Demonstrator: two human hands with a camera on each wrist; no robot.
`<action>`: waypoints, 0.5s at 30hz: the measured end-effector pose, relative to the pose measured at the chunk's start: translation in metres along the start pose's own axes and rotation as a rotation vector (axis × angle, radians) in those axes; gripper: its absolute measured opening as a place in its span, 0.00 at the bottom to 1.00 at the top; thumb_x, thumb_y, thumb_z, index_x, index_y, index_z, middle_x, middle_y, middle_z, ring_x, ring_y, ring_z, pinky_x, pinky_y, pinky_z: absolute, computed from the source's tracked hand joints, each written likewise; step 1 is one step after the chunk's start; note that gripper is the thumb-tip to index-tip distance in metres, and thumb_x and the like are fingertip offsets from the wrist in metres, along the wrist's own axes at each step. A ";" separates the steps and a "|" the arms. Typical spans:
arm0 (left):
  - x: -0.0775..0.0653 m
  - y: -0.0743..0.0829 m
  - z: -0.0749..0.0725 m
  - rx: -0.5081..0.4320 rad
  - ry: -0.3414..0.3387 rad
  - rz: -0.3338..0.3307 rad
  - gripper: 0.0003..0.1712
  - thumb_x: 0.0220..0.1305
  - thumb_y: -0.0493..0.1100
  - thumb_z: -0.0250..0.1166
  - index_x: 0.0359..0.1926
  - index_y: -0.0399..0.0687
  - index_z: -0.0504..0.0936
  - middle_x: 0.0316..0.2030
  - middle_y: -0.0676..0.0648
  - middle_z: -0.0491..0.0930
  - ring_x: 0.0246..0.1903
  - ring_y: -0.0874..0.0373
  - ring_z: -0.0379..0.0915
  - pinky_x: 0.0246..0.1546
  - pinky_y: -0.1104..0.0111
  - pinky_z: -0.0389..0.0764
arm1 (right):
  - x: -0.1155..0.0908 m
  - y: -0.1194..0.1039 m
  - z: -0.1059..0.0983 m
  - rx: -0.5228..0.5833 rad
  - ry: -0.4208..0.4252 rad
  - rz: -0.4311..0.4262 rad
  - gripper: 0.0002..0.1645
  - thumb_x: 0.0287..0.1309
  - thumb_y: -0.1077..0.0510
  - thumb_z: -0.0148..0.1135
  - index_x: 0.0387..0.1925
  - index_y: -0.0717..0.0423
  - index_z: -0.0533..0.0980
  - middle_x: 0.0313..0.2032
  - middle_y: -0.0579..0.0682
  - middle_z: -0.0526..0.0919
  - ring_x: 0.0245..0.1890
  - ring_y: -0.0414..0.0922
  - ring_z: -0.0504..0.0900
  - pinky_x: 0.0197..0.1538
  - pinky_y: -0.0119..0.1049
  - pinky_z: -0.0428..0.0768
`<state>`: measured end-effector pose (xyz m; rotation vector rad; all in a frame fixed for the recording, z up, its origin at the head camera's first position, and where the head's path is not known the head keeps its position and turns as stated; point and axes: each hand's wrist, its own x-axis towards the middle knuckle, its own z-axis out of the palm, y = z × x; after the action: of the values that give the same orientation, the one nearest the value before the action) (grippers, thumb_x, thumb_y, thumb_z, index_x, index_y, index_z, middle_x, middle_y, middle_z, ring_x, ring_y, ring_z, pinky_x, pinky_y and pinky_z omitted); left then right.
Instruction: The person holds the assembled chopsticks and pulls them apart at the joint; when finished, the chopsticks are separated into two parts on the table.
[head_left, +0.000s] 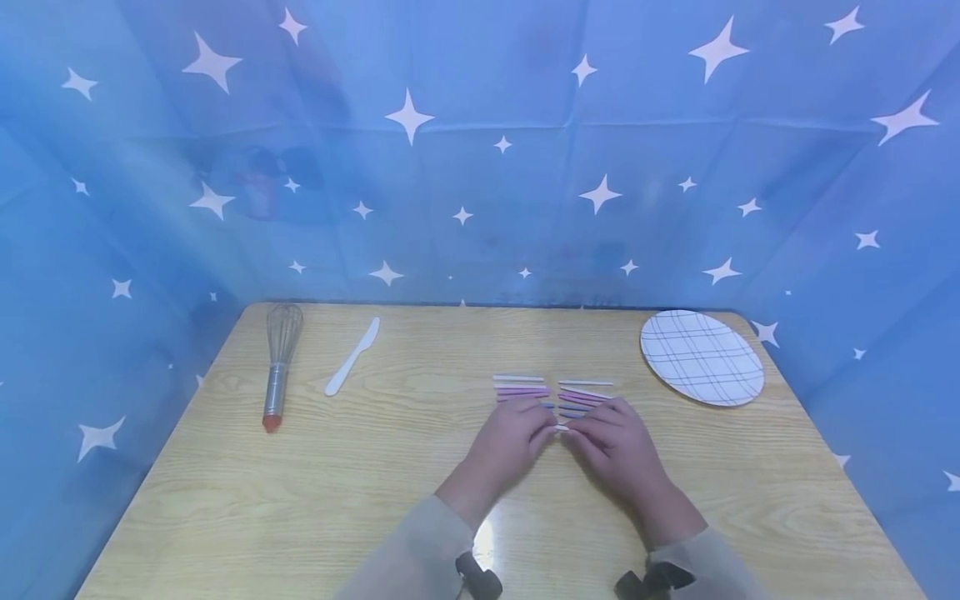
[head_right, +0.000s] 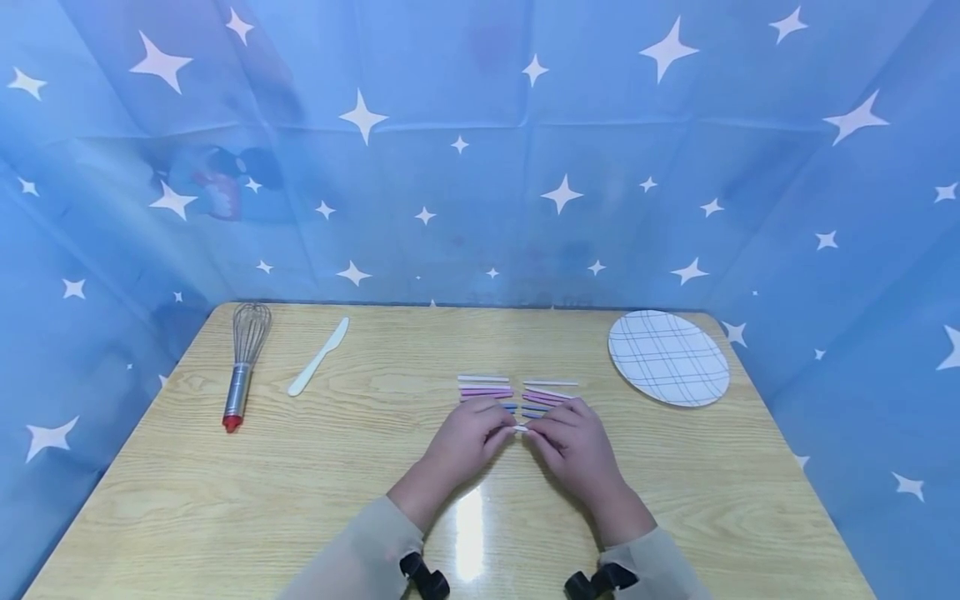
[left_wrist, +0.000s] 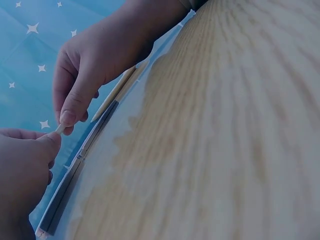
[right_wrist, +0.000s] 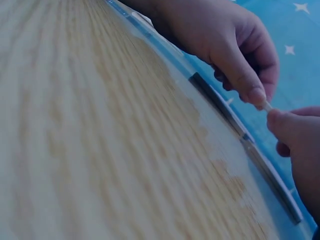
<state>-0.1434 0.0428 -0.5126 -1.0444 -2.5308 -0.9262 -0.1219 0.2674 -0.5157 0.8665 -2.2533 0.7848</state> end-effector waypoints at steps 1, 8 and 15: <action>0.000 0.000 0.000 0.000 0.002 0.001 0.07 0.77 0.49 0.67 0.46 0.54 0.88 0.44 0.59 0.85 0.48 0.64 0.80 0.61 0.74 0.76 | 0.000 0.001 0.000 0.000 0.000 -0.006 0.10 0.51 0.59 0.79 0.38 0.51 0.91 0.38 0.44 0.91 0.40 0.49 0.82 0.51 0.40 0.72; -0.002 0.002 -0.002 -0.004 0.004 -0.006 0.08 0.76 0.50 0.67 0.46 0.53 0.88 0.42 0.59 0.84 0.46 0.65 0.80 0.58 0.76 0.77 | -0.001 0.001 -0.001 -0.001 0.003 -0.017 0.09 0.50 0.59 0.79 0.36 0.51 0.91 0.37 0.44 0.91 0.39 0.49 0.81 0.51 0.39 0.71; -0.003 0.003 -0.003 -0.036 0.032 0.006 0.08 0.76 0.48 0.68 0.46 0.51 0.88 0.44 0.57 0.86 0.48 0.63 0.81 0.59 0.75 0.78 | -0.001 0.003 -0.001 0.011 0.013 -0.039 0.07 0.53 0.59 0.78 0.37 0.51 0.91 0.37 0.44 0.91 0.38 0.49 0.80 0.49 0.40 0.71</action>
<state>-0.1391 0.0415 -0.5099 -1.0385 -2.4929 -0.9828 -0.1225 0.2703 -0.5168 0.9050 -2.2162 0.7843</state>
